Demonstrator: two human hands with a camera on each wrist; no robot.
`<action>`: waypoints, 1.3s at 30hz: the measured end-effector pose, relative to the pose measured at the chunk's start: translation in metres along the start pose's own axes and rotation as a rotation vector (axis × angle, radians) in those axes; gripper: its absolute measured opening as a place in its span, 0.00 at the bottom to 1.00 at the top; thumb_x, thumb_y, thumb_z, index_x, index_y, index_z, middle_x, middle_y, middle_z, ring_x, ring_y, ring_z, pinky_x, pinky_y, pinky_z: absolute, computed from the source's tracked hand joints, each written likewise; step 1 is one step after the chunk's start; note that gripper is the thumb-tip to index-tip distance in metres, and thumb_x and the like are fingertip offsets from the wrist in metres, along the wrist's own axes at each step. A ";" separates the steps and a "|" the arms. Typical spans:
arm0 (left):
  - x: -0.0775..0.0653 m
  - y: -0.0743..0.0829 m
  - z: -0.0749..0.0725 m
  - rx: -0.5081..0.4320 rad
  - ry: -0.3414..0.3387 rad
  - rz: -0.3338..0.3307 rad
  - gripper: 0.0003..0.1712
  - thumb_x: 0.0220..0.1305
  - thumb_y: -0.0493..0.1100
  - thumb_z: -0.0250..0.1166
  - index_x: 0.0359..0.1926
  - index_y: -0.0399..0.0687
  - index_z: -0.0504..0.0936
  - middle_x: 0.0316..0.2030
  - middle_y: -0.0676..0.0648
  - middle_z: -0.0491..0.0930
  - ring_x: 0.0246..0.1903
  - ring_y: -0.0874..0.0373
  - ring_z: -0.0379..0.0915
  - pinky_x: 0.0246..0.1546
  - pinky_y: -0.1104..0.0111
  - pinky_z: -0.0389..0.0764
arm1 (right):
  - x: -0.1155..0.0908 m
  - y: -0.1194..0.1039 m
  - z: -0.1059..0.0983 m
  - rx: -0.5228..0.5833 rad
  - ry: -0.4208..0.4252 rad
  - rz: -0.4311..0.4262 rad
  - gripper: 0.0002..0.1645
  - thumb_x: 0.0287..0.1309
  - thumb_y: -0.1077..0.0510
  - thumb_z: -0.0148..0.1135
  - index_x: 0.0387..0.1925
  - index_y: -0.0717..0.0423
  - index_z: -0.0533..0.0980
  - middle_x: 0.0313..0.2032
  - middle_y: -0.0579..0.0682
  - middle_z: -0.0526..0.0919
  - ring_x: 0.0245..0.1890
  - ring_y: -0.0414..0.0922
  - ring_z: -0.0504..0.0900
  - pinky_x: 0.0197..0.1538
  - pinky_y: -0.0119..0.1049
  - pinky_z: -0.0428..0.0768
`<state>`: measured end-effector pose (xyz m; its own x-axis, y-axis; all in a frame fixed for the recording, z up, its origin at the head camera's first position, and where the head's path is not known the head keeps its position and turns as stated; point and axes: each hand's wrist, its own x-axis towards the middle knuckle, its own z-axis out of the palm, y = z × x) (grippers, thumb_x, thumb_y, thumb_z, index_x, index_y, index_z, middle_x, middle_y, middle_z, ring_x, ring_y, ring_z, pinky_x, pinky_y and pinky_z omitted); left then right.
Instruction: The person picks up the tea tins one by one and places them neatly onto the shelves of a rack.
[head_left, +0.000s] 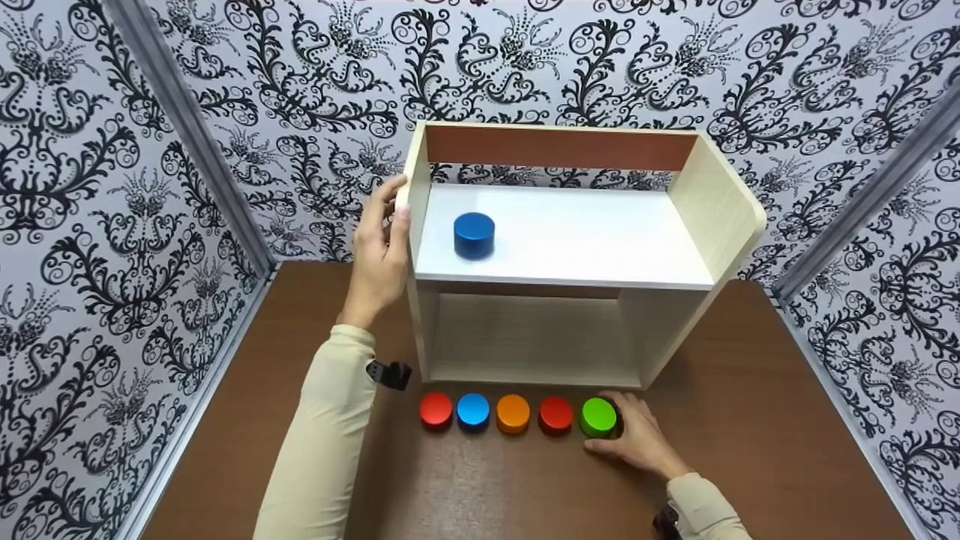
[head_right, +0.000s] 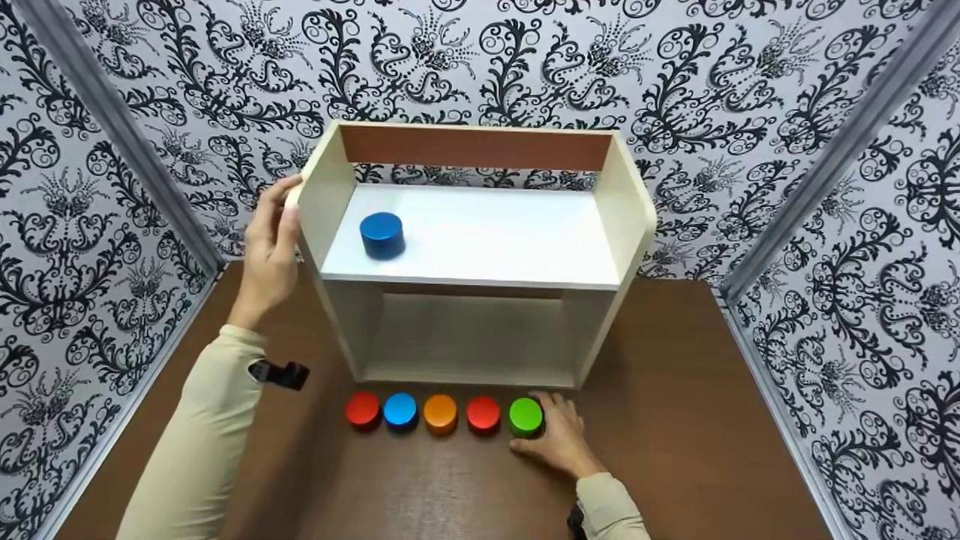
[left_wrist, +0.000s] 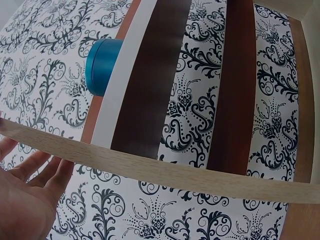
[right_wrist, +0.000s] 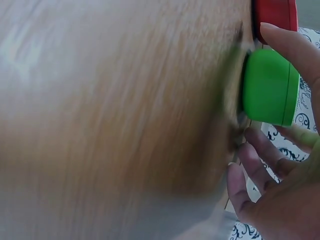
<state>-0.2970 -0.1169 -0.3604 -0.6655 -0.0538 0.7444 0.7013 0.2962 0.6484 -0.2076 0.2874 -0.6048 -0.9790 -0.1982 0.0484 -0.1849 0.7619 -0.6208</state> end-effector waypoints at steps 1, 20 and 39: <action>0.000 0.000 0.000 0.000 0.000 0.000 0.22 0.79 0.40 0.50 0.68 0.38 0.69 0.60 0.38 0.75 0.55 0.50 0.74 0.52 0.59 0.80 | 0.001 0.000 0.001 -0.003 -0.004 0.001 0.51 0.38 0.44 0.86 0.64 0.55 0.73 0.56 0.59 0.77 0.59 0.63 0.71 0.60 0.67 0.67; -0.001 0.001 -0.001 0.009 -0.006 0.000 0.22 0.79 0.41 0.49 0.69 0.39 0.69 0.61 0.38 0.75 0.56 0.49 0.74 0.53 0.58 0.80 | 0.000 -0.004 0.007 -0.004 0.055 -0.034 0.38 0.42 0.53 0.85 0.57 0.54 0.78 0.47 0.50 0.77 0.51 0.54 0.74 0.55 0.56 0.73; 0.000 0.001 -0.001 0.000 -0.002 -0.007 0.22 0.79 0.41 0.49 0.69 0.39 0.69 0.60 0.39 0.75 0.56 0.51 0.73 0.52 0.59 0.80 | -0.003 -0.047 -0.036 0.101 0.092 -0.084 0.38 0.44 0.51 0.84 0.57 0.57 0.79 0.51 0.50 0.81 0.53 0.53 0.78 0.57 0.56 0.76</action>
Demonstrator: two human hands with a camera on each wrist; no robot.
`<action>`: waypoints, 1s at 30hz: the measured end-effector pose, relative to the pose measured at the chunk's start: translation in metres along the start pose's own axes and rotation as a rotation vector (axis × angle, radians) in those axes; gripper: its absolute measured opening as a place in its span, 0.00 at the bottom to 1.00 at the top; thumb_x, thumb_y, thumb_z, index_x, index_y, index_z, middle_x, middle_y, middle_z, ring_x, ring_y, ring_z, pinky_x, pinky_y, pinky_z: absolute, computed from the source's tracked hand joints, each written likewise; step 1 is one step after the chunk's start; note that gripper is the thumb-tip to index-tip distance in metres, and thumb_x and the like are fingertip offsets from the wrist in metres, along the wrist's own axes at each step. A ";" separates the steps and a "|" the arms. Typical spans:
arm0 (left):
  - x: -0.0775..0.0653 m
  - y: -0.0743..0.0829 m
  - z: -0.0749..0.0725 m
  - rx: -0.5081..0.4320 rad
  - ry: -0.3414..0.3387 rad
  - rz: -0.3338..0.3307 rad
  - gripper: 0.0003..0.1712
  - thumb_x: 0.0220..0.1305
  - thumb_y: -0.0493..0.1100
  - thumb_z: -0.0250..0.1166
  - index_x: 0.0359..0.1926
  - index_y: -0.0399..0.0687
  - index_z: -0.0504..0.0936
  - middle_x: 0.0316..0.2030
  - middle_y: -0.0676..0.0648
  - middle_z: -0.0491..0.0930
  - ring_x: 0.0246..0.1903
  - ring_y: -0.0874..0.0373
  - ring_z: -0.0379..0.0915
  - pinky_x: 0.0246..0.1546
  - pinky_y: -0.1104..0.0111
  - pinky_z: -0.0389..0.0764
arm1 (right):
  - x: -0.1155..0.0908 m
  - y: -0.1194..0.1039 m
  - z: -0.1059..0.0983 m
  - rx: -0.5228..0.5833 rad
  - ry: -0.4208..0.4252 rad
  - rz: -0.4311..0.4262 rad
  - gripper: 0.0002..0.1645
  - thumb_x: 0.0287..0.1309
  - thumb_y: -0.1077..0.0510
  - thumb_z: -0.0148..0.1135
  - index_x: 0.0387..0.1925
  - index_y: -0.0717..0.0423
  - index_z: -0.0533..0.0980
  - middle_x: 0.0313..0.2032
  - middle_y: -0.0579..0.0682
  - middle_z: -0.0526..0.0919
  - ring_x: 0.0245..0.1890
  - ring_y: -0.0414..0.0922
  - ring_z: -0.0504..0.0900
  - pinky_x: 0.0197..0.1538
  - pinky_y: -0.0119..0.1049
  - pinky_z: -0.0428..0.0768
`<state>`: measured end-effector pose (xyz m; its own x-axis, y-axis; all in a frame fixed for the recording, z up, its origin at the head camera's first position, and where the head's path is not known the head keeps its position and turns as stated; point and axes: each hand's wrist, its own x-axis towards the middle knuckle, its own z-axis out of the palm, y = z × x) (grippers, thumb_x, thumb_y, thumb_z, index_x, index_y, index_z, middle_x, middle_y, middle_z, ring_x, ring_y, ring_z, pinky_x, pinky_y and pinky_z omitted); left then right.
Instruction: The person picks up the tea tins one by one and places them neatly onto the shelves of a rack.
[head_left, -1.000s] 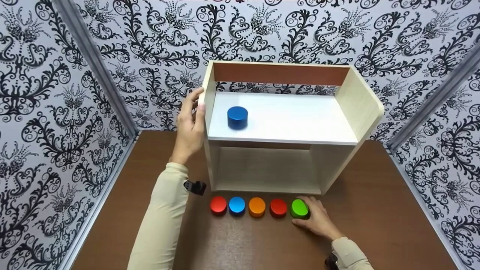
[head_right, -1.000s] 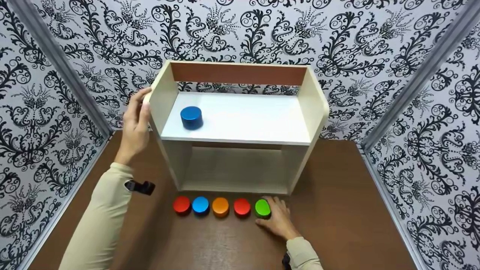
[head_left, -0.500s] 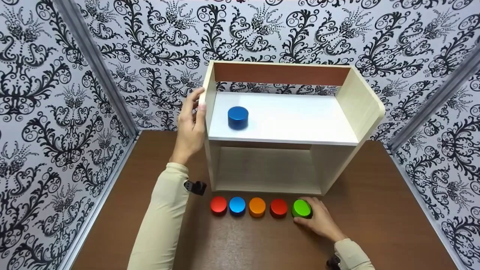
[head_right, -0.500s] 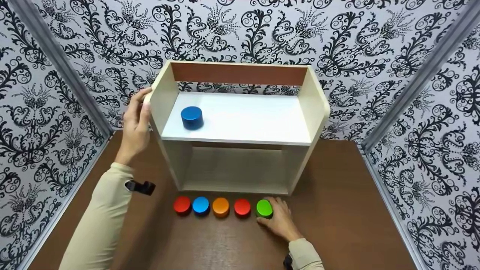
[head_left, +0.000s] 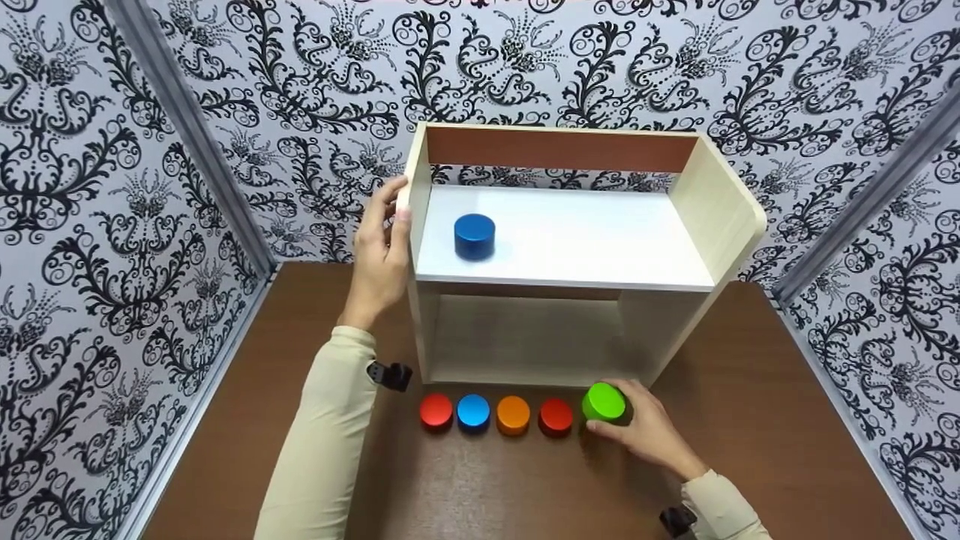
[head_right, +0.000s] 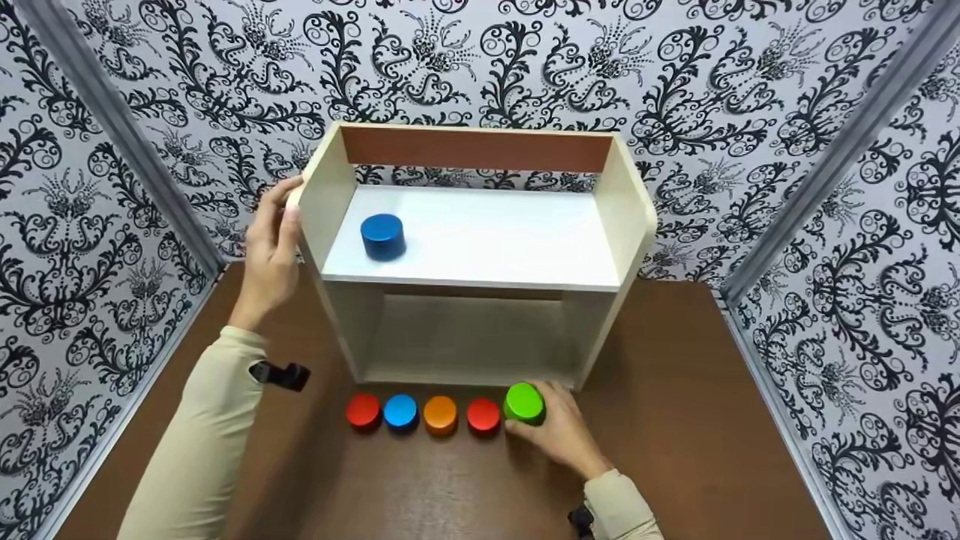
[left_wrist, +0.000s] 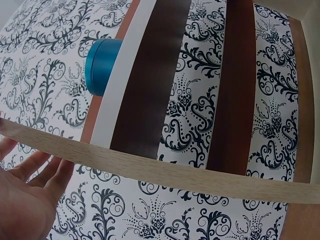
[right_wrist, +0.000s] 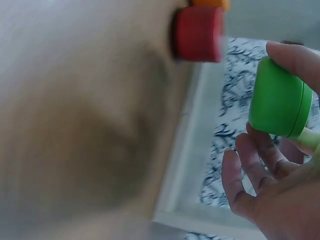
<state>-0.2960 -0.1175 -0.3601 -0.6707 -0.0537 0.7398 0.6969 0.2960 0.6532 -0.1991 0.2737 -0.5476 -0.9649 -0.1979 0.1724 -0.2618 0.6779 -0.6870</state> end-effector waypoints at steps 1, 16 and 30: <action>0.000 0.000 0.000 0.000 0.001 0.001 0.22 0.79 0.41 0.49 0.69 0.39 0.69 0.60 0.39 0.75 0.56 0.51 0.73 0.52 0.58 0.80 | 0.000 -0.004 -0.002 -0.002 0.003 -0.008 0.38 0.44 0.51 0.84 0.57 0.56 0.79 0.51 0.49 0.81 0.53 0.52 0.78 0.57 0.56 0.76; -0.001 0.000 0.000 -0.039 0.000 -0.018 0.23 0.78 0.41 0.50 0.69 0.39 0.69 0.59 0.39 0.75 0.55 0.50 0.73 0.49 0.56 0.83 | 0.007 -0.065 -0.028 0.104 0.050 -0.137 0.37 0.44 0.52 0.84 0.58 0.48 0.79 0.45 0.39 0.77 0.42 0.41 0.76 0.46 0.36 0.77; -0.001 0.000 0.000 -0.010 -0.010 -0.032 0.24 0.78 0.41 0.49 0.70 0.41 0.69 0.60 0.40 0.74 0.55 0.52 0.73 0.49 0.59 0.82 | 0.028 -0.113 -0.056 0.089 0.088 -0.270 0.38 0.44 0.55 0.84 0.58 0.54 0.78 0.47 0.41 0.77 0.46 0.41 0.76 0.50 0.32 0.78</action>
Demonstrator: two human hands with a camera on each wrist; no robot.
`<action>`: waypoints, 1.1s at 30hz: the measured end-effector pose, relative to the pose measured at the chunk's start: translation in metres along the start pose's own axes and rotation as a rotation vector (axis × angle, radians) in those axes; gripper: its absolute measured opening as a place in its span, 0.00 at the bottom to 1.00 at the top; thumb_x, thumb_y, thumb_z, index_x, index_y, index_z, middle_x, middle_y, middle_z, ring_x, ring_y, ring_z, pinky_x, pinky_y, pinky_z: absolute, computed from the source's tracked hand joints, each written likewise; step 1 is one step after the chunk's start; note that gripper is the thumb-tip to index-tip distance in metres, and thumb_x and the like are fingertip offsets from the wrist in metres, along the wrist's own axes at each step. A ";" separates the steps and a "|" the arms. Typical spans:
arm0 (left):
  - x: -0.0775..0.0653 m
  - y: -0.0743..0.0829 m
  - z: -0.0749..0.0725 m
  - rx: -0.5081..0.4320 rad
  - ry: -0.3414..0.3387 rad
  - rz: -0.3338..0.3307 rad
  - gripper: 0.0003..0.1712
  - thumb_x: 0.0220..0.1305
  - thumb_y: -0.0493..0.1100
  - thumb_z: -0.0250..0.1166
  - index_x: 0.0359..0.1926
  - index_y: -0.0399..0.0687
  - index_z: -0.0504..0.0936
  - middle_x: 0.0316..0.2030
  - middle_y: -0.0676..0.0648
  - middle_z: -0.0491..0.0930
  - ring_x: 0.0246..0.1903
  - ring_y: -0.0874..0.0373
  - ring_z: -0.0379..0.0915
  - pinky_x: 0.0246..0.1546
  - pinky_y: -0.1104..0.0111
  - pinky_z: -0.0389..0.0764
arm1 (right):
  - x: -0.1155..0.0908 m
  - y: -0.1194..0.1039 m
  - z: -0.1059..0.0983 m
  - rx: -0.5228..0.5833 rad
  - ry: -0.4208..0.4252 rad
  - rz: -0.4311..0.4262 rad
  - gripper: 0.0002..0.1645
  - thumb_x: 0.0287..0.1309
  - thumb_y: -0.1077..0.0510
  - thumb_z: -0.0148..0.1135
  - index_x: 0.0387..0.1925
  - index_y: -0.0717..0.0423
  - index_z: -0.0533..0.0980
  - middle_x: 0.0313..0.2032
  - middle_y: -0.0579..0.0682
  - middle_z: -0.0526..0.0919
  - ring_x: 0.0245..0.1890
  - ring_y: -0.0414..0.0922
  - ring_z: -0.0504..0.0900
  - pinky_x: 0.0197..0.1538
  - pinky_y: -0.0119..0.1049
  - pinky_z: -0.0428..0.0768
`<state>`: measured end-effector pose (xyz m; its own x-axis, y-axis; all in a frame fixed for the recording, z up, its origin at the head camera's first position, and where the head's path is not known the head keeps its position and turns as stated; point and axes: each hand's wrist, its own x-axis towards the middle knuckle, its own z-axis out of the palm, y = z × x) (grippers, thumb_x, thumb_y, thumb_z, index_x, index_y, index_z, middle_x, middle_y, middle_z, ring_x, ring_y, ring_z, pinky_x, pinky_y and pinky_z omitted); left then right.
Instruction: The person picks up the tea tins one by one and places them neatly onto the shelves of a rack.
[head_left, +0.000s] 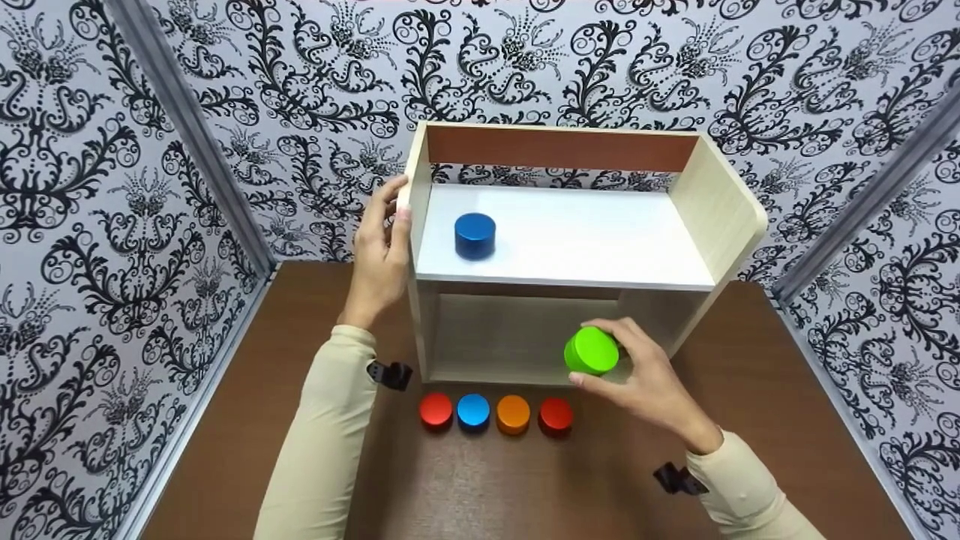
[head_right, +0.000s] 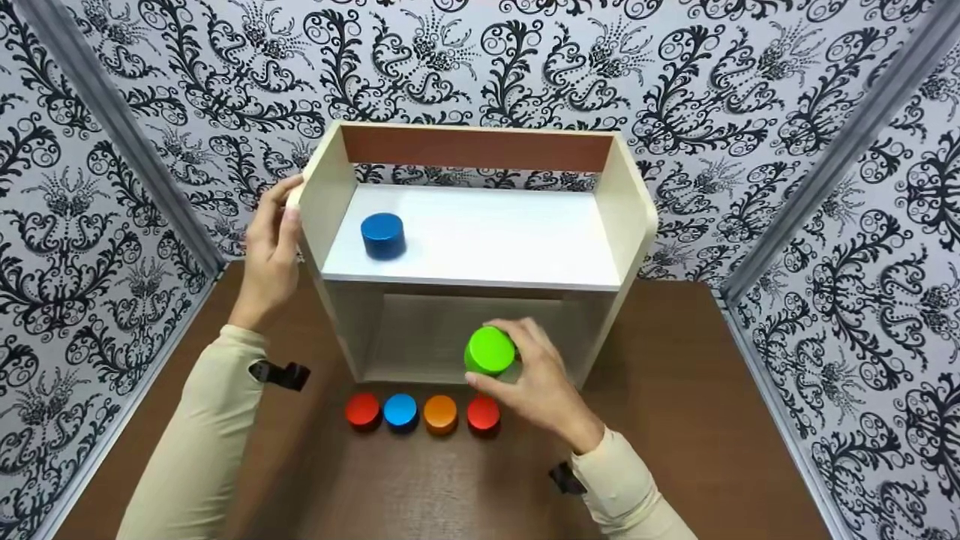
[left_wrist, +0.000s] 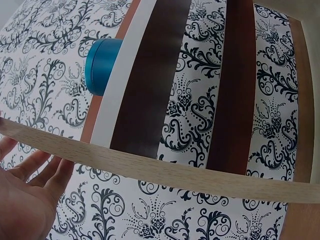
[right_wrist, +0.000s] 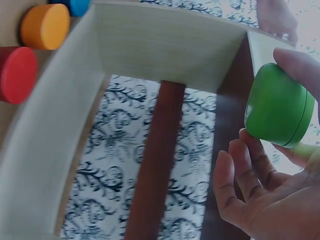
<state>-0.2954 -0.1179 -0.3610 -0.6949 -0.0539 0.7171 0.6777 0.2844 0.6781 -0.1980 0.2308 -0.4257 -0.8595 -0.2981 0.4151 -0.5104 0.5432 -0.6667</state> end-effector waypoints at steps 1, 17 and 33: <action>0.000 0.000 0.000 0.004 0.000 0.001 0.24 0.78 0.41 0.49 0.70 0.41 0.68 0.61 0.40 0.74 0.55 0.52 0.73 0.50 0.59 0.81 | 0.002 -0.003 -0.001 -0.002 0.002 -0.009 0.38 0.44 0.55 0.84 0.58 0.54 0.78 0.47 0.41 0.77 0.46 0.41 0.76 0.51 0.32 0.77; 0.001 -0.003 0.001 -0.007 0.011 0.044 0.23 0.78 0.38 0.49 0.69 0.36 0.69 0.61 0.37 0.74 0.55 0.50 0.73 0.53 0.59 0.79 | 0.043 -0.035 -0.023 -0.006 -0.010 -0.070 0.37 0.48 0.52 0.82 0.60 0.52 0.77 0.48 0.46 0.77 0.45 0.42 0.74 0.47 0.32 0.76; 0.001 -0.002 0.001 0.008 0.010 0.041 0.23 0.78 0.39 0.49 0.69 0.37 0.69 0.61 0.38 0.74 0.56 0.49 0.74 0.54 0.59 0.80 | 0.105 -0.032 -0.032 -0.023 -0.006 0.005 0.38 0.49 0.52 0.81 0.60 0.59 0.75 0.49 0.55 0.77 0.45 0.47 0.74 0.45 0.43 0.78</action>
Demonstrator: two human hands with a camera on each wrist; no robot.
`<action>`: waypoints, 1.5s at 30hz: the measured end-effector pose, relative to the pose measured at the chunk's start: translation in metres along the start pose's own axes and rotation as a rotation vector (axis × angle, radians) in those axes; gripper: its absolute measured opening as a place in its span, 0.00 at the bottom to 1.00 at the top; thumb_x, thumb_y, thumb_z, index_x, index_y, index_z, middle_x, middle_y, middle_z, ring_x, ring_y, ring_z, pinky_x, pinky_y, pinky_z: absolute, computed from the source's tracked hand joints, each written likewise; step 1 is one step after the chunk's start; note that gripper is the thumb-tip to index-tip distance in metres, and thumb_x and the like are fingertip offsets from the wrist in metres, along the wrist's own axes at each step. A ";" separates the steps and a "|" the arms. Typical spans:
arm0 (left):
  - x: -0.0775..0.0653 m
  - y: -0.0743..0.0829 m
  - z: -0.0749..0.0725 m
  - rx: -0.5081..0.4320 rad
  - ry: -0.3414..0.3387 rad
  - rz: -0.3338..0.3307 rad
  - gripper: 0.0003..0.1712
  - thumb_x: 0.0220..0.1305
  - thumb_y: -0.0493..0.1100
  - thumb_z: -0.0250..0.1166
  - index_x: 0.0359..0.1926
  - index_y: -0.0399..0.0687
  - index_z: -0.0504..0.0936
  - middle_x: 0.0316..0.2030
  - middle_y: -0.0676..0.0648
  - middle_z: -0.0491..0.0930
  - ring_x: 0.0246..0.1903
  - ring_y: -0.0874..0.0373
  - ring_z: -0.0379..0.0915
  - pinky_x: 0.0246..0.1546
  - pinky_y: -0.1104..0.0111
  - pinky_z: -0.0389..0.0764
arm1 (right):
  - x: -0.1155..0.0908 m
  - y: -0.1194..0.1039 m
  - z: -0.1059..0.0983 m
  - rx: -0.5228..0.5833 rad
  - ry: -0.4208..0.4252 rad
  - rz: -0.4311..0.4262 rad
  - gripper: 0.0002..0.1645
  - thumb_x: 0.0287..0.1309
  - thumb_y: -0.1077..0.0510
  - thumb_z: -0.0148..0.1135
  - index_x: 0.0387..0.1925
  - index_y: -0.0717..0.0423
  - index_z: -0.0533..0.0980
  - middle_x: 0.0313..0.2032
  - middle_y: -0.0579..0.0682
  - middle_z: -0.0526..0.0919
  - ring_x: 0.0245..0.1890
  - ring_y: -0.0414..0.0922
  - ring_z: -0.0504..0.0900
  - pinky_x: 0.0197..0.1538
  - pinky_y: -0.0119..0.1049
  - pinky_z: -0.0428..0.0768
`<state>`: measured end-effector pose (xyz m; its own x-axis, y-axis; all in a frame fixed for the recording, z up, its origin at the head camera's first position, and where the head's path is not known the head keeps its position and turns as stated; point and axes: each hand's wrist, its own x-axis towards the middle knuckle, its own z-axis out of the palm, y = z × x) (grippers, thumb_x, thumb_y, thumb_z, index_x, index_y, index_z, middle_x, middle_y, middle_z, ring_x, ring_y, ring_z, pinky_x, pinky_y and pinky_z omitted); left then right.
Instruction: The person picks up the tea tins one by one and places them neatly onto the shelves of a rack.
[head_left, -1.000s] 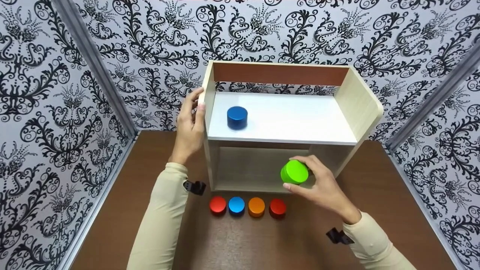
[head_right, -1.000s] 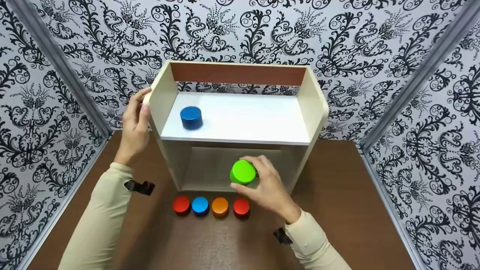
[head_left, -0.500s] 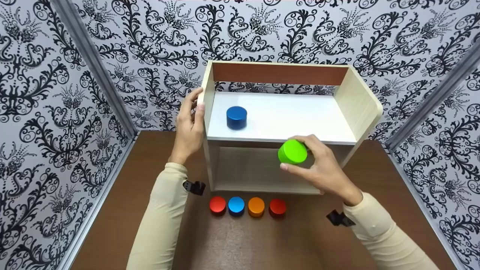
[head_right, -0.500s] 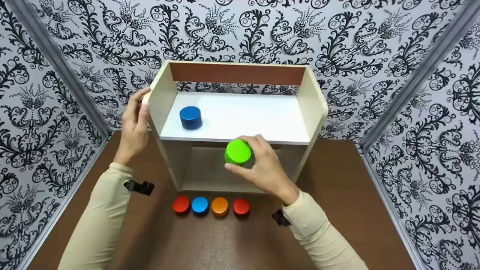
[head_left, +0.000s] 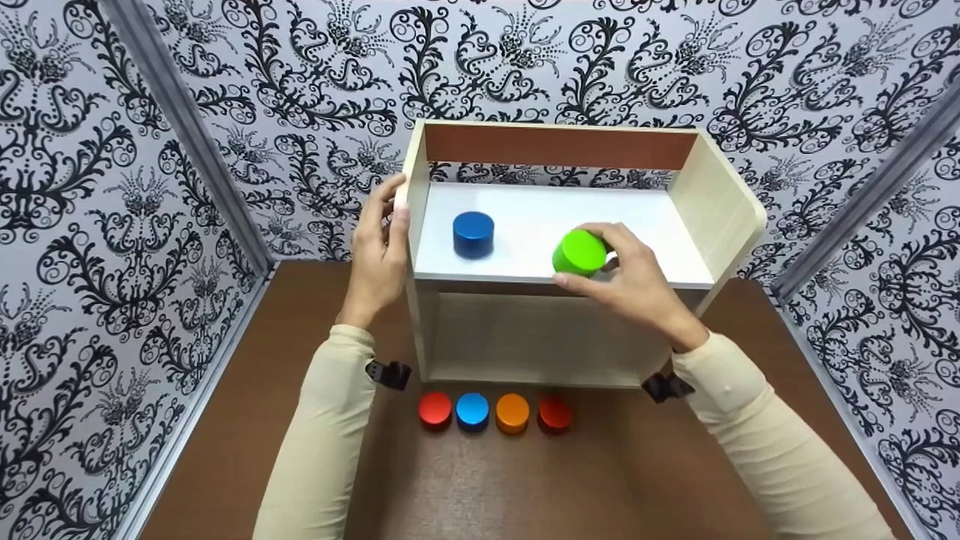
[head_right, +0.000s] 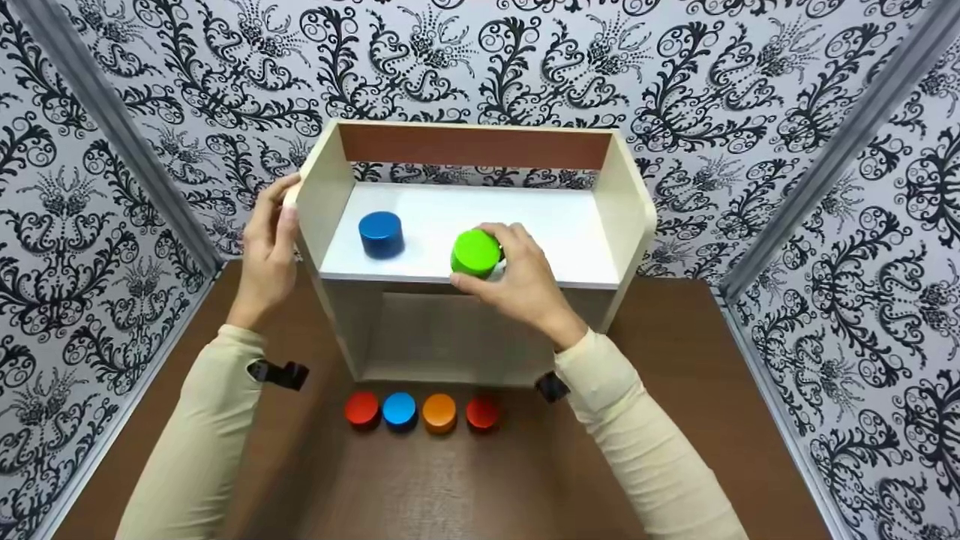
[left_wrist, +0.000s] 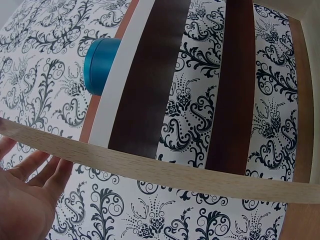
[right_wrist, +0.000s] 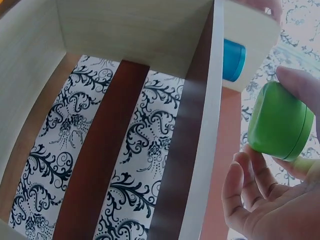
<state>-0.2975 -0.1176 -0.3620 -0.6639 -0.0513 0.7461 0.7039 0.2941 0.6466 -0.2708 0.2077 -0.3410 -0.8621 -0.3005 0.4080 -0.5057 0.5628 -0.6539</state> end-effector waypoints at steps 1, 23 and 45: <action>0.000 0.000 0.000 0.002 0.000 -0.001 0.23 0.78 0.40 0.49 0.69 0.37 0.69 0.61 0.38 0.74 0.56 0.49 0.74 0.54 0.59 0.80 | 0.004 0.001 0.000 -0.008 -0.004 0.005 0.38 0.50 0.52 0.81 0.60 0.59 0.75 0.49 0.55 0.77 0.45 0.48 0.74 0.45 0.43 0.78; 0.000 0.002 0.001 0.014 0.007 -0.018 0.23 0.79 0.42 0.49 0.69 0.39 0.69 0.62 0.39 0.74 0.58 0.51 0.73 0.55 0.60 0.79 | 0.038 0.009 0.008 -0.145 -0.106 0.179 0.40 0.54 0.46 0.77 0.63 0.61 0.72 0.51 0.60 0.77 0.52 0.54 0.73 0.58 0.51 0.70; 0.000 0.000 0.001 0.000 0.013 0.012 0.22 0.79 0.40 0.49 0.68 0.38 0.70 0.58 0.38 0.76 0.53 0.48 0.75 0.50 0.59 0.80 | 0.048 0.010 0.013 -0.198 -0.125 0.214 0.40 0.56 0.45 0.75 0.63 0.61 0.71 0.53 0.60 0.76 0.54 0.56 0.71 0.60 0.53 0.68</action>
<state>-0.2978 -0.1168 -0.3623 -0.6522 -0.0604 0.7557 0.7115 0.2952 0.6377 -0.3178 0.1887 -0.3367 -0.9519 -0.2442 0.1848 -0.3063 0.7589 -0.5747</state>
